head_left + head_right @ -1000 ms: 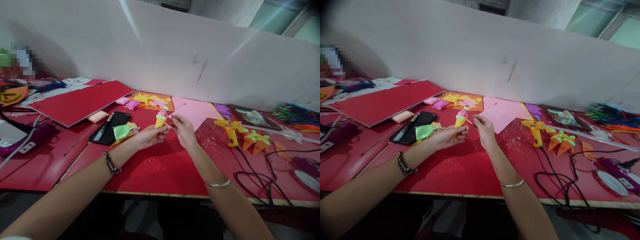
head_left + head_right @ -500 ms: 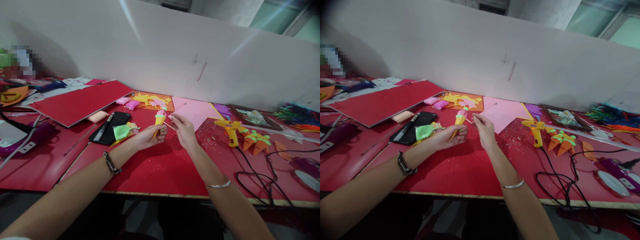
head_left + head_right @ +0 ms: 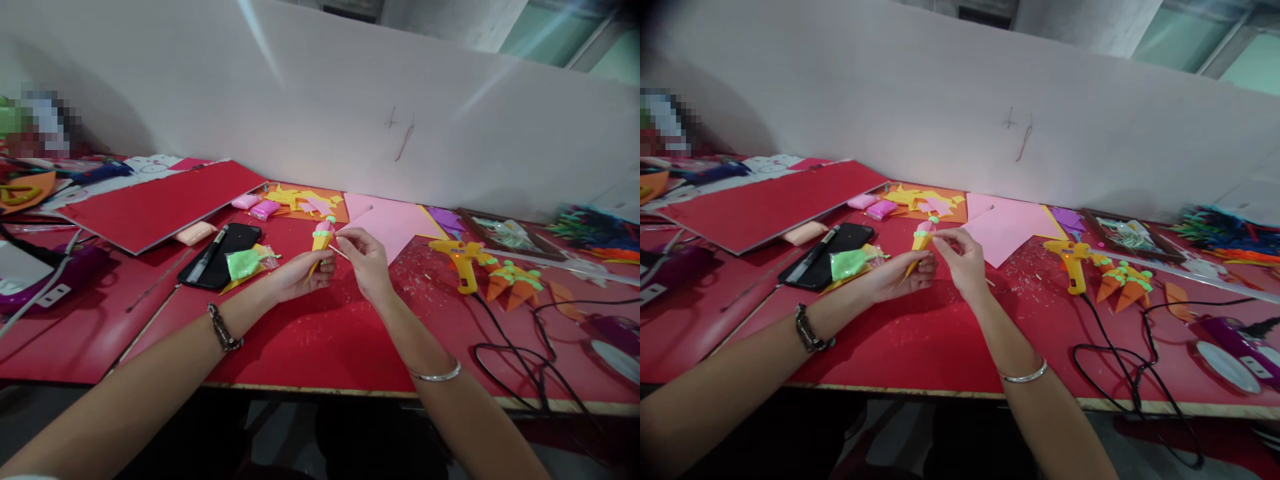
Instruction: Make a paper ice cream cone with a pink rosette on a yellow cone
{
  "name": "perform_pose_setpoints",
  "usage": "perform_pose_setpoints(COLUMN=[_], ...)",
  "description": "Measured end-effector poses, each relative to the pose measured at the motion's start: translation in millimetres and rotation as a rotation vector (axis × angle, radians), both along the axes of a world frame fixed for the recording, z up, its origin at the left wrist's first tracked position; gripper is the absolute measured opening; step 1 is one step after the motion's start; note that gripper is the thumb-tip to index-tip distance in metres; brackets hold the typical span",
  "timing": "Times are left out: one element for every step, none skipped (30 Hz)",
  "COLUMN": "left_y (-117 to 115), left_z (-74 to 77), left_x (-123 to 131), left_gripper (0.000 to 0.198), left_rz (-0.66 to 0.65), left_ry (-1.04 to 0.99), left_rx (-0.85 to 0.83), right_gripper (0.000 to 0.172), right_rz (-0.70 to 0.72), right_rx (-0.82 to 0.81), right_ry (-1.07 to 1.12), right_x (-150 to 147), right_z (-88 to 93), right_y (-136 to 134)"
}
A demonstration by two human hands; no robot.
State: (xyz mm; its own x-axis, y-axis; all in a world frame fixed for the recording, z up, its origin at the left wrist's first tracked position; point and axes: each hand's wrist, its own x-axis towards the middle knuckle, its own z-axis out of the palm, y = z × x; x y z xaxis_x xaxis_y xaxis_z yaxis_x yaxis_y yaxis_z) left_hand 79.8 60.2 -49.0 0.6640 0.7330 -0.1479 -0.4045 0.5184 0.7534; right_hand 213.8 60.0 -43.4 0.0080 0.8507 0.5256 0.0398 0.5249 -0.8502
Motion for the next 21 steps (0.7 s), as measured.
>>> perform_pose_setpoints(left_y=[-0.5, -1.2, -2.1, -3.0, -3.9, -4.8, -5.4, -6.0, -6.3, -6.6, -6.8, -6.9, -7.0, -7.1, -7.1, -7.2, -7.1, -7.1, -6.9, -6.8, -6.6], left_z=[0.1, 0.3, 0.7, 1.2, 1.7, 2.1, 2.5, 2.7, 2.8, 2.9, 2.9, 2.8, 2.7, 2.5, 2.2, 1.9, 1.5, 0.9, 0.3, -0.3, -1.0], left_x=[0.4, 0.8, 1.2, 1.6, 2.1, 2.5, 2.9, 3.3, 3.6, 3.9, 4.2, 4.3, 4.4, 4.4, 4.3, 4.2, 4.2, 4.1, 4.1, 4.2, 4.4], left_gripper=[0.020, 0.020, 0.020, 0.020, 0.020, 0.020, 0.019, 0.018, 0.018, 0.017, 0.017, 0.017, 0.017, 0.017, 0.018, 0.018, 0.019, 0.019, 0.020, 0.020, 0.020], left_rz=[-0.004, -0.009, -0.016, -0.025, -0.035, -0.045, -0.053, -0.060, -0.066, -0.072, -0.076, -0.080, -0.083, -0.083, -0.081, -0.078, -0.077, -0.077, -0.077, -0.077, -0.077], left_ry=[-0.002, -0.005, -0.010, -0.016, -0.024, -0.033, -0.042, -0.049, -0.051, -0.049, -0.041, -0.031, -0.021, -0.013, -0.008, -0.007, -0.008, -0.011, -0.013, -0.014, -0.014], left_rx=[0.005, 0.007, 0.007, 0.005, 0.001, -0.002, -0.005, -0.006, -0.005, -0.001, 0.003, 0.009, 0.013, 0.017, 0.021, 0.023, 0.024, 0.026, 0.028, 0.030, 0.033], right_gripper=[0.010, 0.010, 0.011, 0.011, 0.010, 0.010, 0.010, 0.010, 0.010, 0.010, 0.010, 0.010, 0.010, 0.010, 0.011, 0.011, 0.012, 0.013, 0.013, 0.014, 0.014], right_rz=[0.003, 0.005, 0.007, 0.010, 0.013, 0.017, 0.019, 0.022, 0.022, 0.022, 0.022, 0.023, 0.023, 0.022, 0.021, 0.019, 0.015, 0.011, 0.008, 0.005, 0.002], right_rx=[-0.004, -0.012, -0.019, -0.024, -0.027, -0.028, -0.028, -0.027, -0.026, -0.025, -0.023, -0.020, -0.017, -0.016, -0.015, -0.015, -0.014, -0.013, -0.012, -0.012, -0.014], right_ry=[-0.006, -0.006, -0.002, 0.000, 0.000, 0.001, 0.001, 0.001, 0.004, 0.006, 0.007, 0.006, 0.005, 0.003, -0.001, -0.004, -0.009, -0.015, -0.022, -0.027, -0.027], right_x=[-0.3, -0.7, -1.0, -1.2, -1.4, -1.6, -1.8, -2.0, -2.1, -2.2, -2.3, -2.4, -2.4, -2.4, -2.4, -2.4, -2.4, -2.3, -2.3, -2.4, -2.5], right_z=[0.4, 0.6, 0.8, 0.9, 1.0, 1.0, 1.1, 1.0, 0.9, 0.7, 0.5, 0.2, -0.1, -0.4, -0.7, -0.8, -1.0, -1.0, -1.0, -1.1, -1.2], right_y=[-0.7, -1.3, -1.6, -1.9, -2.0, -2.1, -2.1, -2.2, -2.2, -2.2, -2.2, -2.1, -2.1, -2.0, -2.0, -2.0, -2.0, -2.0, -2.0, -2.0, -1.9])
